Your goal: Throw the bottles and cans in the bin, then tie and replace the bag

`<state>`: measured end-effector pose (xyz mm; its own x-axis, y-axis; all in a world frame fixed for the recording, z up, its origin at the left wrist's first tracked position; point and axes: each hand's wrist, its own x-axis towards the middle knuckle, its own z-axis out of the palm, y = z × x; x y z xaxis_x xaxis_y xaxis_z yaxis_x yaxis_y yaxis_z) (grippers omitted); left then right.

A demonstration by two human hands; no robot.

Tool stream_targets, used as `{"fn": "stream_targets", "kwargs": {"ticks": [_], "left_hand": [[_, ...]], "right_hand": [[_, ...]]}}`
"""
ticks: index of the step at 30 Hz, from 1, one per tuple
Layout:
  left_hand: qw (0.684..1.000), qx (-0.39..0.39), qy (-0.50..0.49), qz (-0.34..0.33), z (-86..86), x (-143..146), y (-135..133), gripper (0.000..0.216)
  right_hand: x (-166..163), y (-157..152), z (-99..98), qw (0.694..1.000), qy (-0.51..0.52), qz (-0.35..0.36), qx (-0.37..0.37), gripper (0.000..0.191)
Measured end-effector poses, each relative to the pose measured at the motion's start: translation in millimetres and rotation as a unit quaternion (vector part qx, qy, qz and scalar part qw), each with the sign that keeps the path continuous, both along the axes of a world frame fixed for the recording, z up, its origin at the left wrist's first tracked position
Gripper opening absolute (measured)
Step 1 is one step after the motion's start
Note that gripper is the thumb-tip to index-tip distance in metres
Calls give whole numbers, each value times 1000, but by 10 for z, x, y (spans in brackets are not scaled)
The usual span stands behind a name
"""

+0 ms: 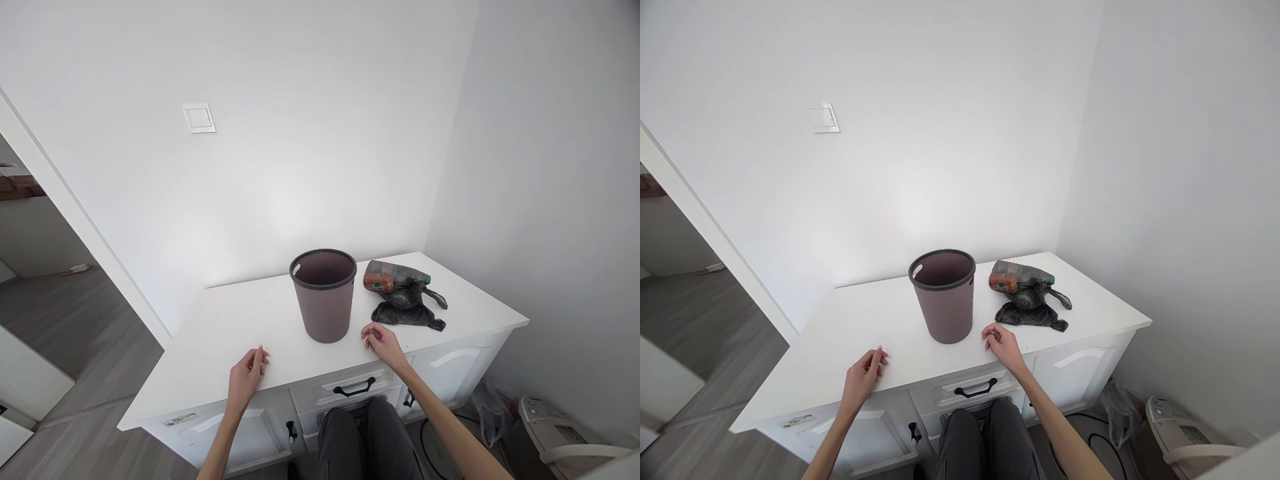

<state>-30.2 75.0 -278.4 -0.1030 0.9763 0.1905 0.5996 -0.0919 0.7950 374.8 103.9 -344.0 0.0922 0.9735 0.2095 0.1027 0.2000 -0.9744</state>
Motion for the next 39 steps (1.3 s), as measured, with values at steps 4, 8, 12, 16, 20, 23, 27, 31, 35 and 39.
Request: {"fn": "stream_targets", "kwargs": {"ticks": [4,8,12,16,20,23,27,31,35,39], "left_hand": [[1000,1,1,6,12,14,1,54],[1000,0,3,8,20,22,-3,55],[1000,-2,1,11,18,19,-4,54],[1000,1,5,13,27,26,-4,55],[1000,1,6,15,55,44,-21,55],[1000,0,5,16,74,52,-33,55],[1000,3,6,16,68,48,-28,55],[1000,9,8,15,45,40,-14,55],[1000,17,14,18,53,49,-19,55],[999,16,19,19,78,63,-36,55]], "right_hand": [[-7,-3,6,1000,-7,-1,0,18],[-10,-4,6,1000,-6,-5,0,17],[-9,-5,2,1000,-5,-2,1,18],[-10,-25,27,1000,-6,0,4,19],[-18,-73,100,1000,-23,-2,-5,19],[-14,-126,177,998,-63,-19,5,21],[75,-199,241,974,-162,-111,110,22],[324,-196,156,910,-304,-235,158,30],[591,-110,-59,870,-400,-277,84,40],[670,-87,-232,856,-430,-279,70,36]]}}
